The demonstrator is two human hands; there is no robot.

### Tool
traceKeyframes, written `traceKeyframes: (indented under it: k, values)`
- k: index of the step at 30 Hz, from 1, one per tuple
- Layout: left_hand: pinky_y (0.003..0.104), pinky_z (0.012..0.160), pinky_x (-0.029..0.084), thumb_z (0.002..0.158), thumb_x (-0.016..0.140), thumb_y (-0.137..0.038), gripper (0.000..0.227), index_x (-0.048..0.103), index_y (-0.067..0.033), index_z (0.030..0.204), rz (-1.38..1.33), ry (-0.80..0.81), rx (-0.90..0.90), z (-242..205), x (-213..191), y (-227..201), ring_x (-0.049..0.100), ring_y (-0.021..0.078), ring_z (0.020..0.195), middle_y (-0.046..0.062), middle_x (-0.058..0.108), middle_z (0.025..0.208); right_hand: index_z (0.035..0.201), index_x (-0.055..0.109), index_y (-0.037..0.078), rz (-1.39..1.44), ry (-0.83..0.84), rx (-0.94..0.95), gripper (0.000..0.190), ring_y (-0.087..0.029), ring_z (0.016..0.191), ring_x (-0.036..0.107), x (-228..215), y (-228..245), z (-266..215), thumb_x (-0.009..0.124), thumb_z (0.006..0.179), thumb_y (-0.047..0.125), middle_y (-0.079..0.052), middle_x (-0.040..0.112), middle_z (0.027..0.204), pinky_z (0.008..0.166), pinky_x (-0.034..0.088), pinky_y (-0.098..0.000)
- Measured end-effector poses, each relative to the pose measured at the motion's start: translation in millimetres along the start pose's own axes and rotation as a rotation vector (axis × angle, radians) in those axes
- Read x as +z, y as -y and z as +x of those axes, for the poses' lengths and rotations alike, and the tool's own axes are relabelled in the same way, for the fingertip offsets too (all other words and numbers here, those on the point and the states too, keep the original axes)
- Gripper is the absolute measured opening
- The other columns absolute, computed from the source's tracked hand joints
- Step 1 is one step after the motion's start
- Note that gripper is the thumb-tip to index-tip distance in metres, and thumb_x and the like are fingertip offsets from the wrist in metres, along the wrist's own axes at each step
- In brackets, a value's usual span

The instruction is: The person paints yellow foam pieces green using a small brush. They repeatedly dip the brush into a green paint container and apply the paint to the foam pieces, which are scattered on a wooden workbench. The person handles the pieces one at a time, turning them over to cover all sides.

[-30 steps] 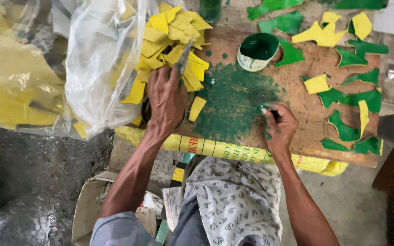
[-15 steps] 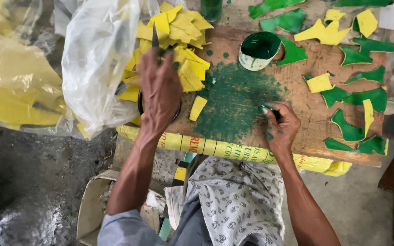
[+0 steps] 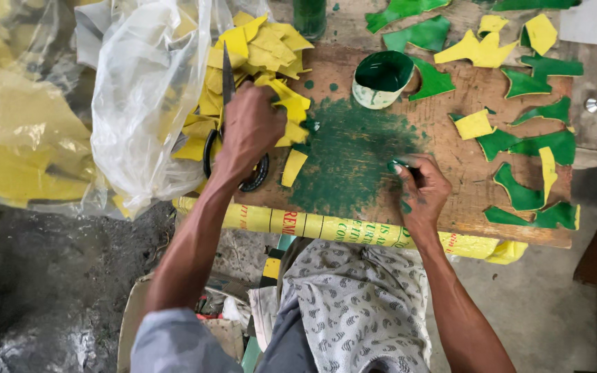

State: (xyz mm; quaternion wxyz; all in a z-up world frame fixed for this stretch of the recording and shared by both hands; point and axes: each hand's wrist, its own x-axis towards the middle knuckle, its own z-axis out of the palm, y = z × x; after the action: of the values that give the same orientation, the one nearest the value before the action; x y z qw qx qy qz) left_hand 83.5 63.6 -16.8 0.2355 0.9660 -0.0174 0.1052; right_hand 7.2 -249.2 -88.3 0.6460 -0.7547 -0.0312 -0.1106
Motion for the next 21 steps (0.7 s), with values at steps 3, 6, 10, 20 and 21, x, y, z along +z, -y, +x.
traceKeyframes:
  k: [3, 6, 10, 20, 21]
  values:
    - [0.044, 0.064, 0.047, 0.082, 0.078, -0.012, 0.021, 0.065, 0.0040, 0.088, -0.227, -0.101, -0.035, -22.5, -18.5, -21.4, 0.062, 0.0289, 0.072, 0.018, 0.062, 0.080, 0.107, 0.068, -0.003, 0.246, -0.043, 0.066, 0.012, -0.010, 0.095, 0.063, -4.2, -7.1, -3.8, 0.066, 0.096, -0.008, -0.004, 0.069, 0.105, 0.088, 0.052, -0.0250]
    - [0.037, 0.057, 0.047, 0.086, 0.075, -0.010, 0.017, 0.064, 0.0024, 0.090, -0.530, -0.078, -0.130, -46.0, -4.7, -61.7, 0.060, 0.0185, 0.065, 0.012, 0.063, 0.076, 0.112, 0.068, -0.001, 0.570, 0.002, 0.186, 0.013, -0.010, 0.092, 0.063, -11.7, -0.3, -13.1, 0.066, 0.100, -0.006, -0.005, 0.070, 0.107, 0.084, 0.050, -0.0241]
    - [0.034, 0.051, 0.046, 0.085, 0.075, -0.007, 0.016, 0.060, -0.0004, 0.085, -0.575, -0.079, -0.107, -55.8, 17.5, -93.4, 0.056, 0.0146, 0.062, 0.008, 0.061, 0.074, 0.112, 0.068, -0.001, 0.742, 0.099, 0.227, 0.012, -0.010, 0.089, 0.063, -16.7, 18.9, -2.3, 0.066, 0.100, -0.004, -0.008, 0.071, 0.109, 0.076, 0.048, -0.0238]
    - [0.034, 0.051, 0.042, 0.089, 0.074, -0.009, 0.033, 0.046, 0.0024, 0.076, -0.713, -0.030, -0.325, -56.5, 46.3, -112.2, 0.052, 0.0126, 0.062, 0.011, 0.058, 0.069, 0.104, 0.070, -0.003, 0.869, 0.209, 0.209, 0.005, -0.011, 0.081, 0.060, -9.9, 31.2, 8.9, 0.072, 0.099, -0.003, -0.010, 0.068, 0.099, 0.075, 0.046, -0.0270]
    - [0.034, 0.052, 0.042, 0.088, 0.074, -0.008, 0.024, 0.052, 0.0013, 0.081, -0.816, -0.026, -0.374, -53.8, 44.7, -110.6, 0.053, 0.0142, 0.061, 0.012, 0.062, 0.071, 0.104, 0.070, -0.003, 0.852, 0.282, 0.132, 0.006, -0.013, 0.085, 0.063, -14.3, 31.6, 11.4, 0.072, 0.099, -0.002, -0.009, 0.069, 0.097, 0.085, 0.049, -0.0311]
